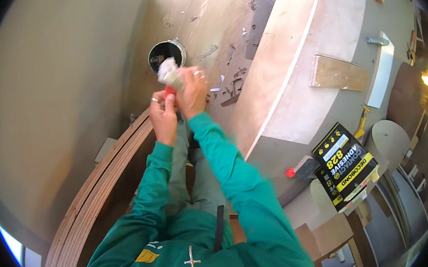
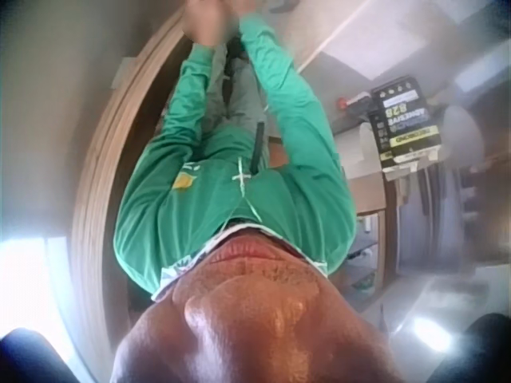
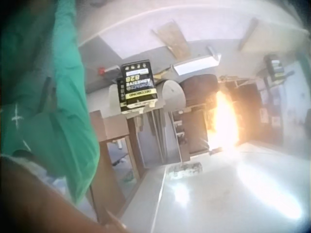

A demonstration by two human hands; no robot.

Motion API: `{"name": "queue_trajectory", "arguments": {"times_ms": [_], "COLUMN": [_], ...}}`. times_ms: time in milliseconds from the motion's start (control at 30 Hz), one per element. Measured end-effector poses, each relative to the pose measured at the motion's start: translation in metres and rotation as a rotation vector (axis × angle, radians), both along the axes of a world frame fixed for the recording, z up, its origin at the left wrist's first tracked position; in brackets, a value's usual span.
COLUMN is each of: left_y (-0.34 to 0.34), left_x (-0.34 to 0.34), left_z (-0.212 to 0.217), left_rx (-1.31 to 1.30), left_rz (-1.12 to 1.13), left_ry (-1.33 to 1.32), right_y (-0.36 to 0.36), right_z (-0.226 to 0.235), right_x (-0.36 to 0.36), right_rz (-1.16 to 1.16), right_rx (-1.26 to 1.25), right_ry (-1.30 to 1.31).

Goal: The person applies a liquid adhesive to a thin flexible board. They start by sanding the surface with a block, then pour a yellow liquid from a metal container onto the board and spread it across the surface using a plastic scraper.

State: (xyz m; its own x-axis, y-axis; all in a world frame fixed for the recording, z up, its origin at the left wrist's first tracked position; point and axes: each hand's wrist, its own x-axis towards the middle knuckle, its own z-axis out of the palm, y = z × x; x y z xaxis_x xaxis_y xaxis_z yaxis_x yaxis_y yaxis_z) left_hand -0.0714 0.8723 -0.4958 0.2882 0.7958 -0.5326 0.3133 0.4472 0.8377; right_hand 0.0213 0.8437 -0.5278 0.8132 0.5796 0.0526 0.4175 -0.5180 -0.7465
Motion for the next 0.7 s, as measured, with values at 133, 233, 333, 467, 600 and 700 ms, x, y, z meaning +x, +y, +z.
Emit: {"name": "queue_trajectory", "arguments": {"times_ms": [133,233,333,467,600,700], "left_y": [0.030,0.057,0.065,0.045,0.046,0.055], "left_x": [-0.010,-0.010,0.007,-0.020,-0.001,0.002], "left_z": [-0.004,0.017,0.029,0.005,0.029,0.054], "left_rx": [-0.012,-0.038,0.020,0.375,-0.219,0.110], "left_rz": [0.196,0.193,0.117,-0.070,0.129,0.084], "left_ry": [-0.162,-0.155,-0.141,0.078,-0.344,-0.083], "right_y": [-0.015,-0.040,-0.047,-0.011,-0.009,-0.048], "right_z": [0.016,-0.005,0.015,0.061,0.050,0.064], "right_x": [-0.037,-0.015,0.010,-0.033,-0.057,-0.054], "right_rz": [0.179,-0.100,-0.337,-0.095,0.044,0.082], "right_rx": [0.063,-0.074,0.080,0.181,0.319,0.096], "right_ry": [0.139,0.231,0.356,0.450,-0.068,0.255]}}
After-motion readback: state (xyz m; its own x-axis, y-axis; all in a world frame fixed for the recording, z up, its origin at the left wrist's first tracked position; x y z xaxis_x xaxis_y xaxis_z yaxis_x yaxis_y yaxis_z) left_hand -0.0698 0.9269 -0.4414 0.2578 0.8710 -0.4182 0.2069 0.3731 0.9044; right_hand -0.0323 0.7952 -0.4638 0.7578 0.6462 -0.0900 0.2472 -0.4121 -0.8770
